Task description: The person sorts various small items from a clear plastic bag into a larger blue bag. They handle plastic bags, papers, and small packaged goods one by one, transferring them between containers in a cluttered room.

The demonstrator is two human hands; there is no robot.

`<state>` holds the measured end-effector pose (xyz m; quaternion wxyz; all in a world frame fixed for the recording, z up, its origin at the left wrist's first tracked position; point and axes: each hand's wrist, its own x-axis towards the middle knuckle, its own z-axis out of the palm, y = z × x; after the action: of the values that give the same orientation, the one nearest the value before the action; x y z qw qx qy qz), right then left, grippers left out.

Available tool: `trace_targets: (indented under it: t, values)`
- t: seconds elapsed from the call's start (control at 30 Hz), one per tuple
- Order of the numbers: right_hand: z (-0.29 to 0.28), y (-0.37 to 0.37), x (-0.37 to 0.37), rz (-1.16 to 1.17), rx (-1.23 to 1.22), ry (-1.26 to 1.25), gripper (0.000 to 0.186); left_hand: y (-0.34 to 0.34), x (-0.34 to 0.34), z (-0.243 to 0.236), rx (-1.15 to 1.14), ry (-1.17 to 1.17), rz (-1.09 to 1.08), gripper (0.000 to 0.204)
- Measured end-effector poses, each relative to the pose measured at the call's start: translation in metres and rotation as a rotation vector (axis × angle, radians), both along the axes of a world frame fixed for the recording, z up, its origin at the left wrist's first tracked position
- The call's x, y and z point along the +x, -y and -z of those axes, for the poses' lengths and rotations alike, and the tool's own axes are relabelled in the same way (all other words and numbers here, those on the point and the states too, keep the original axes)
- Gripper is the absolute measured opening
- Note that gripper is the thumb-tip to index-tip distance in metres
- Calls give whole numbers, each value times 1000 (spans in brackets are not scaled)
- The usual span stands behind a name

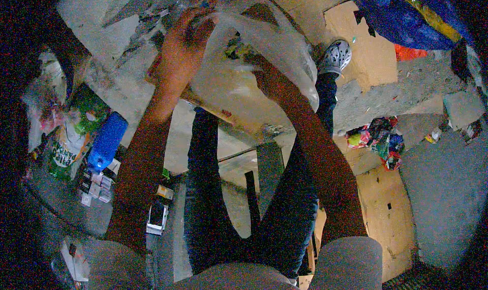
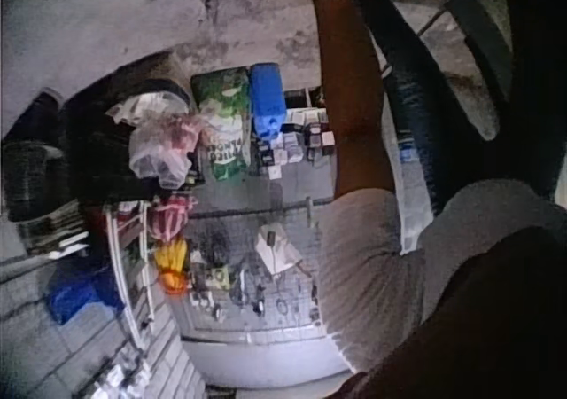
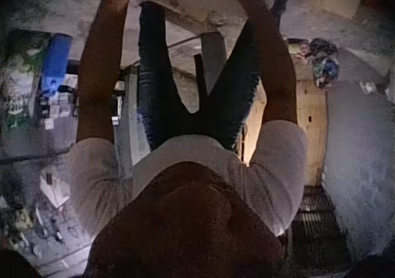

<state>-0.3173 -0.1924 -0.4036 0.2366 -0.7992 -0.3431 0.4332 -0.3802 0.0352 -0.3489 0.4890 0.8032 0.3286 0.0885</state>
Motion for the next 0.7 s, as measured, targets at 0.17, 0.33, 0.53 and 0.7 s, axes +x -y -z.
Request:
trace_targets:
  t: [0.17, 0.33, 0.53, 0.7]
  values:
    - [-45, 22, 5, 271, -212, -79, 32, -1, -1, -27, 115, 167, -4, 36]
    - [-44, 52, 14, 247, -76, -101, 35, 41, -43, -46, -292, -78, 57, 56]
    - [-77, 11, 3, 253, -339, -459, 43, 118, -72, -1, -308, -213, 195, 103]
    - [-60, 27, -46, 645, 92, -805, 56, 145, -85, 15, -831, -72, -158, 88]
